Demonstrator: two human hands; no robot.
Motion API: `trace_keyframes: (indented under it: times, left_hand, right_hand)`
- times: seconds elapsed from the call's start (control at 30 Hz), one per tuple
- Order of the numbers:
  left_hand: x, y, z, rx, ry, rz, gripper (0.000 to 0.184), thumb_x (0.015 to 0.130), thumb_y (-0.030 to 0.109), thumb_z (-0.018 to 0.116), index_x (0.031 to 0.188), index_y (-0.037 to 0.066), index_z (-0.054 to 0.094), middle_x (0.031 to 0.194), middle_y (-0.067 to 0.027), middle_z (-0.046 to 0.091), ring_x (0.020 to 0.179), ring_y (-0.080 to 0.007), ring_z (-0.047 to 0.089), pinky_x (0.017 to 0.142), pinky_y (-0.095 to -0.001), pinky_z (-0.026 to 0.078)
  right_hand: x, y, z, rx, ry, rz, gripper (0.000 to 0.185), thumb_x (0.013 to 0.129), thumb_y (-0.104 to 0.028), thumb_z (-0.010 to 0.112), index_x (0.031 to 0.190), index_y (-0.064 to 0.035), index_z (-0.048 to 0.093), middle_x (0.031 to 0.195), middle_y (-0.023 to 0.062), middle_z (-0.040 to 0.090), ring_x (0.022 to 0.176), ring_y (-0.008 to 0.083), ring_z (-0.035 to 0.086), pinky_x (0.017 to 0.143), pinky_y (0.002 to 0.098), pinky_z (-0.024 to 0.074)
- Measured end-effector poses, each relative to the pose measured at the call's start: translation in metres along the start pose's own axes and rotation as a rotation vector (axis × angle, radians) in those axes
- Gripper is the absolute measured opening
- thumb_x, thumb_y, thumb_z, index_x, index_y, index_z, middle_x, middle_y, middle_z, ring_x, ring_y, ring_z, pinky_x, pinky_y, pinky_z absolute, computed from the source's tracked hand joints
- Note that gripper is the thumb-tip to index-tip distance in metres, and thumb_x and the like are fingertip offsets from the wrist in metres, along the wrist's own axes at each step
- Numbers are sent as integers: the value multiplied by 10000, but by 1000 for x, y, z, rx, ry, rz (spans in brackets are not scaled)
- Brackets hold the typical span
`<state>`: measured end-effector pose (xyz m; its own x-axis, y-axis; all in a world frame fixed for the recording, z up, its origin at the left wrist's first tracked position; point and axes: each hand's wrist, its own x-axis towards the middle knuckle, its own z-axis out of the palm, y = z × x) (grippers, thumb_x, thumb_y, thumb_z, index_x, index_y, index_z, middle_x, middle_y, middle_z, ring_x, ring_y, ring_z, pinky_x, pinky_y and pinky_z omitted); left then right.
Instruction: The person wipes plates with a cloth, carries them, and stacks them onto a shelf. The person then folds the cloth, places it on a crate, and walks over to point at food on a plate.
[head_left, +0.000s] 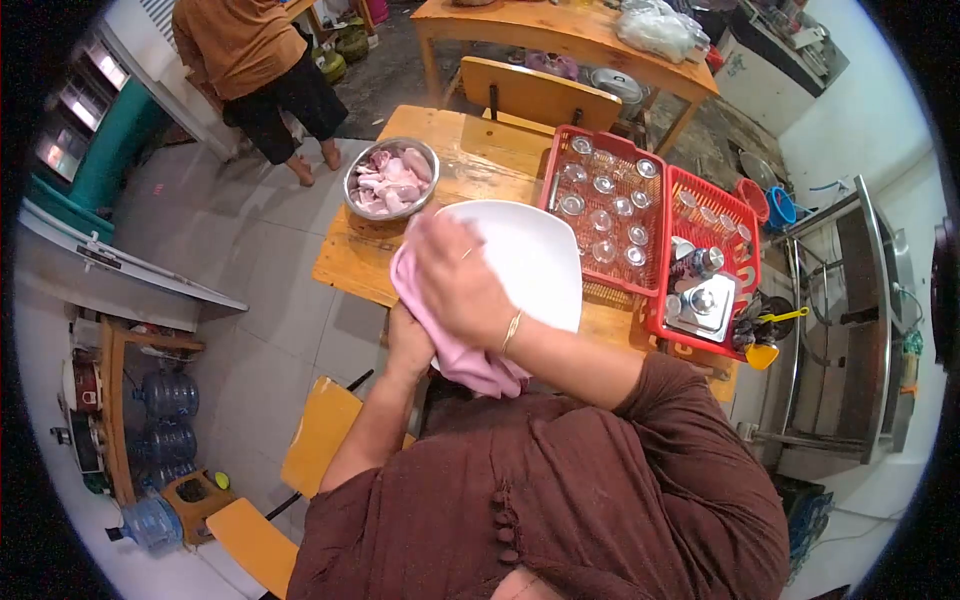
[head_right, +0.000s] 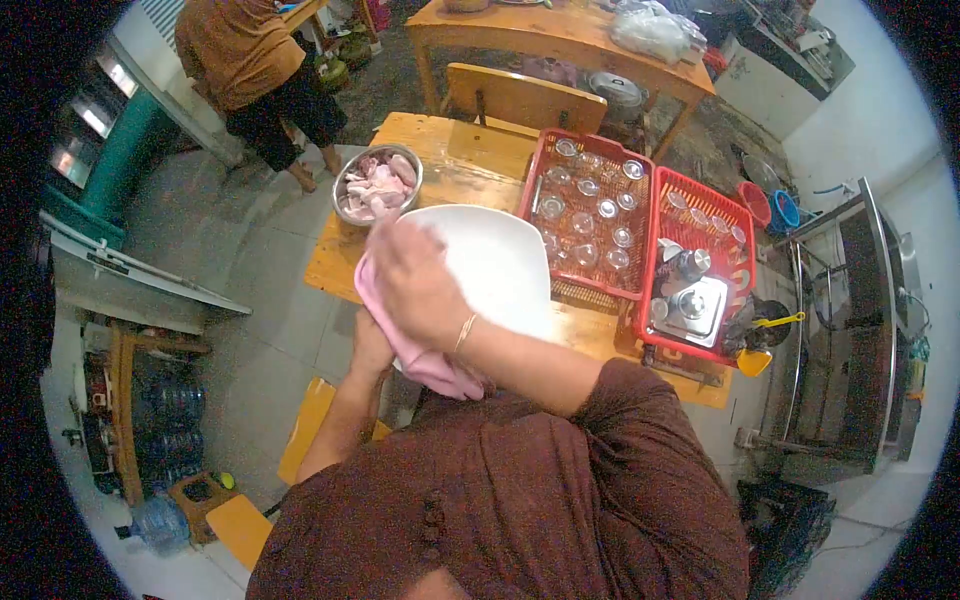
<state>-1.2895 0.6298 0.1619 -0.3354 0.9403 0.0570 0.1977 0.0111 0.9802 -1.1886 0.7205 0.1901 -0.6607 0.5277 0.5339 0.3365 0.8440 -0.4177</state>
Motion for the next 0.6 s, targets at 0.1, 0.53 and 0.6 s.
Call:
trace_keyframes:
  times: [0.1, 0.53, 0.6]
  left_hand:
    - [2, -5, 3, -108, 94, -39, 305, 892, 126, 516, 1160, -17, 539, 1066, -106, 625, 988, -152, 559, 844, -296, 449]
    - [2, -15, -8, -358, 33, -173, 263, 932, 87, 482, 1161, -31, 533, 1019, -55, 615, 900, -100, 561, 801, -258, 455]
    - [2, -13, -3, -372, 33, -178, 266, 932, 89, 479, 1162, -32, 532, 1004, -52, 617, 868, -94, 564, 782, -246, 457]
  right_hand:
    - [-9, 0, 2, -15, 64, -140, 472, 810, -202, 570, 1244, -36, 493, 1296, 214, 423, 1169, 376, 433, 1022, 444, 317]
    - [-2, 75, -66, -529, 19, 308, 205, 782, -216, 564, 889, -46, 605, 972, 153, 521, 1015, 328, 492, 882, 479, 367]
    - [-3, 56, -55, -482, -51, 418, 391, 823, -274, 530, 1102, -3, 565, 1184, 214, 478, 1233, 382, 337, 1036, 530, 187]
